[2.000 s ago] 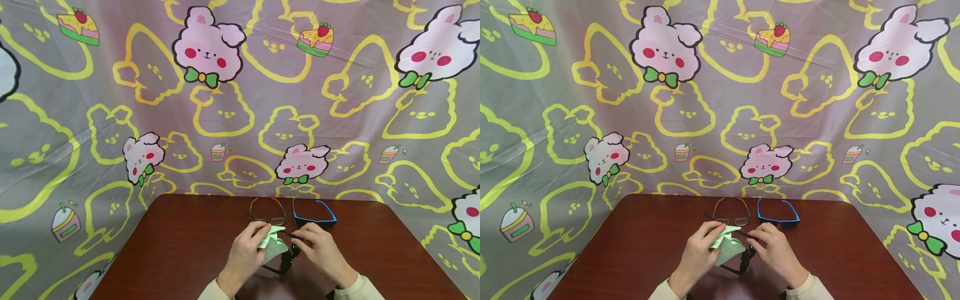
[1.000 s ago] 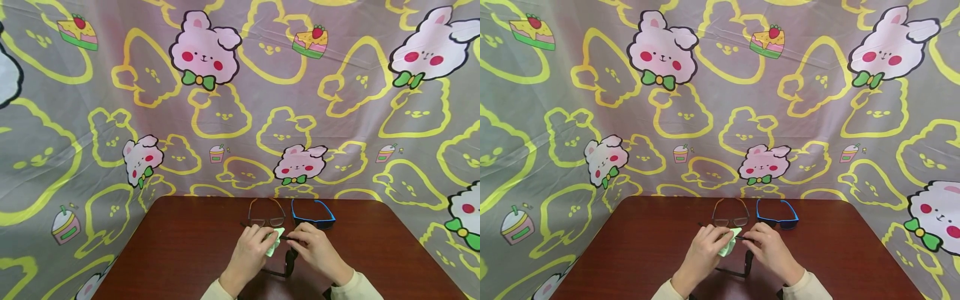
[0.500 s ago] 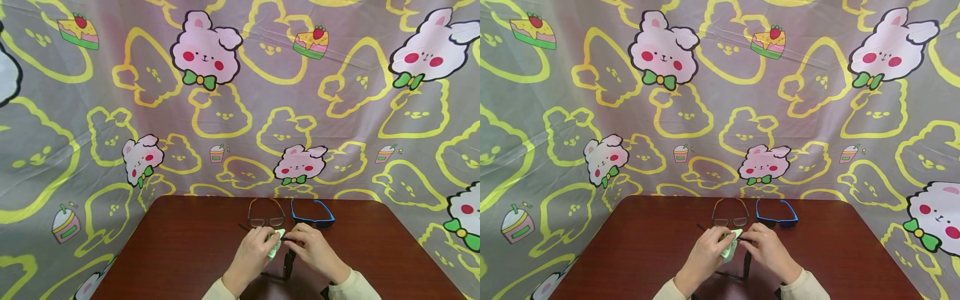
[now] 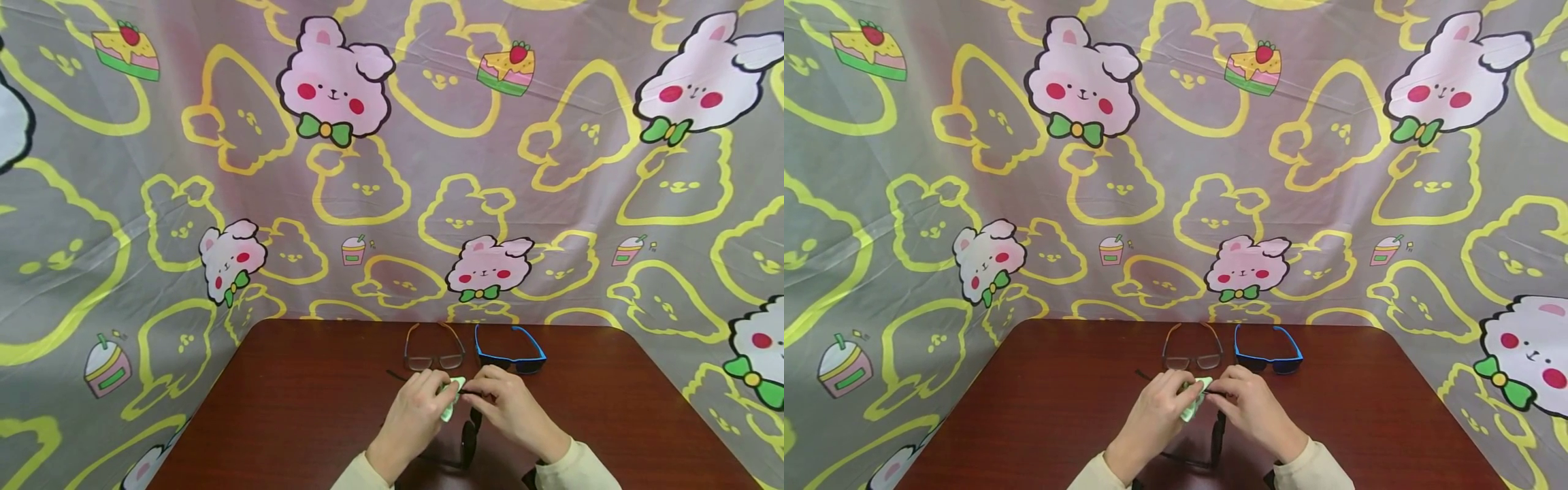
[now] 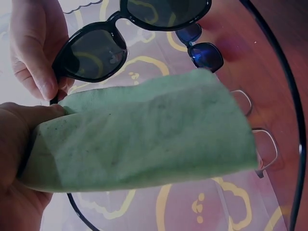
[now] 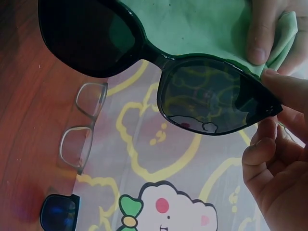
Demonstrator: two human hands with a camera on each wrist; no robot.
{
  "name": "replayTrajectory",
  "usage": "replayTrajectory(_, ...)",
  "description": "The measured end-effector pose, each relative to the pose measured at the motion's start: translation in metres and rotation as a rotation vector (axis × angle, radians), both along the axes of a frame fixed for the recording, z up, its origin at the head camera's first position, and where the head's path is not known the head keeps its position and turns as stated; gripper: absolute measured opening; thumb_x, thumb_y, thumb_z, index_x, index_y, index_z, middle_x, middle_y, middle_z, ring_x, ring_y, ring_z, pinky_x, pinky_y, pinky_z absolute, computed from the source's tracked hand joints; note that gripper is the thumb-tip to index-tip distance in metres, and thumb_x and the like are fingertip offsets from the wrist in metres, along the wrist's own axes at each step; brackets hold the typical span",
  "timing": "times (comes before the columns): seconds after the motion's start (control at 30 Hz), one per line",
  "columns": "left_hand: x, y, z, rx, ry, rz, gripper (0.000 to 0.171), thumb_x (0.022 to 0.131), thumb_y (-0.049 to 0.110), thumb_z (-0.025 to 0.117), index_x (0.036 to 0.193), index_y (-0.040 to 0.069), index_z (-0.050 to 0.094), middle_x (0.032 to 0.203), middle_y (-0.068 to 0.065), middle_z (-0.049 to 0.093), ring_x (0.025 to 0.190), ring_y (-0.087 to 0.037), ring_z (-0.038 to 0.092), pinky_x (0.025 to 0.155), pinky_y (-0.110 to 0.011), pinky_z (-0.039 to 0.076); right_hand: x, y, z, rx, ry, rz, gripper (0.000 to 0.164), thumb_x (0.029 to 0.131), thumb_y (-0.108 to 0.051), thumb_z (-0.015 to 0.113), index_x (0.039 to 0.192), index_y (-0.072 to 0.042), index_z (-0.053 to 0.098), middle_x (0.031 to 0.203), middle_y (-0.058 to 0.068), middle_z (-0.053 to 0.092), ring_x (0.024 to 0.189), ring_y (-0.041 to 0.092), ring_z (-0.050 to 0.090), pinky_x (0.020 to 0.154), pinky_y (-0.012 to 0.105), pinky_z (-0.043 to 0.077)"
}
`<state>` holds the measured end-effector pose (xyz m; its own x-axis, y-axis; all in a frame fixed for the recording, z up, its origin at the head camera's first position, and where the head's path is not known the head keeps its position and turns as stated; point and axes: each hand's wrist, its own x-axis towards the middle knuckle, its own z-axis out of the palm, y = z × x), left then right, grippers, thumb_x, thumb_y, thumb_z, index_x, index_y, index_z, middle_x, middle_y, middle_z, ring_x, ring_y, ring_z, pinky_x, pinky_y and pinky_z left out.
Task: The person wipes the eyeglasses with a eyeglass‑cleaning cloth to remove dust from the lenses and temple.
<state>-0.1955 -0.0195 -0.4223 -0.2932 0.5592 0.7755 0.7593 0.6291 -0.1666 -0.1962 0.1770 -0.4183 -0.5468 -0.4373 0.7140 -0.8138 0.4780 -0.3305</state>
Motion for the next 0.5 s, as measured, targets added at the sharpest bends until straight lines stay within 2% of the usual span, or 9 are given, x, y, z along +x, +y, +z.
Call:
replayTrajectory(0.1, -0.0006, 0.0006, -0.0003, 0.003, 0.009, -0.001, 0.024, 0.073, 0.008, 0.078, 0.097, 0.011, 0.073, 0.087, 0.003, 0.055, 0.072, -0.009, 0.050, 0.059, -0.020, 0.037, -0.0001, -0.0002, -0.0003, -0.011, -0.005, 0.009, 0.025, 0.070, 0.003, 0.078, 0.086, -0.015, 0.072, 0.080, -0.015, 0.054, 0.066, -0.001, 0.045, 0.055, 0.008, 0.036)
replayTrajectory(0.43, -0.0006, 0.0033, -0.0005, -0.010, -0.006, 0.012, 0.028, 0.070, 0.004, 0.079, 0.097, 0.011, 0.074, 0.087, 0.003, 0.055, 0.073, -0.009, 0.051, 0.059, -0.021, 0.038, -0.0014, 0.0012, -0.0020, -0.021, 0.022, 0.027, 0.026, 0.071, 0.003, 0.078, 0.087, -0.017, 0.072, 0.082, -0.015, 0.056, 0.068, -0.001, 0.046, 0.057, 0.008, 0.037)
replayTrajectory(0.5, -0.0015, 0.0037, -0.0007, -0.013, 0.010, 0.011, 0.030, 0.067, 0.003, 0.080, 0.096, 0.011, 0.074, 0.086, 0.003, 0.055, 0.072, -0.009, 0.051, 0.059, -0.021, 0.038, -0.0016, 0.0015, -0.0020, -0.020, 0.028, 0.028, 0.026, 0.071, 0.003, 0.078, 0.087, -0.017, 0.072, 0.082, -0.014, 0.056, 0.068, -0.001, 0.047, 0.058, 0.009, 0.038)
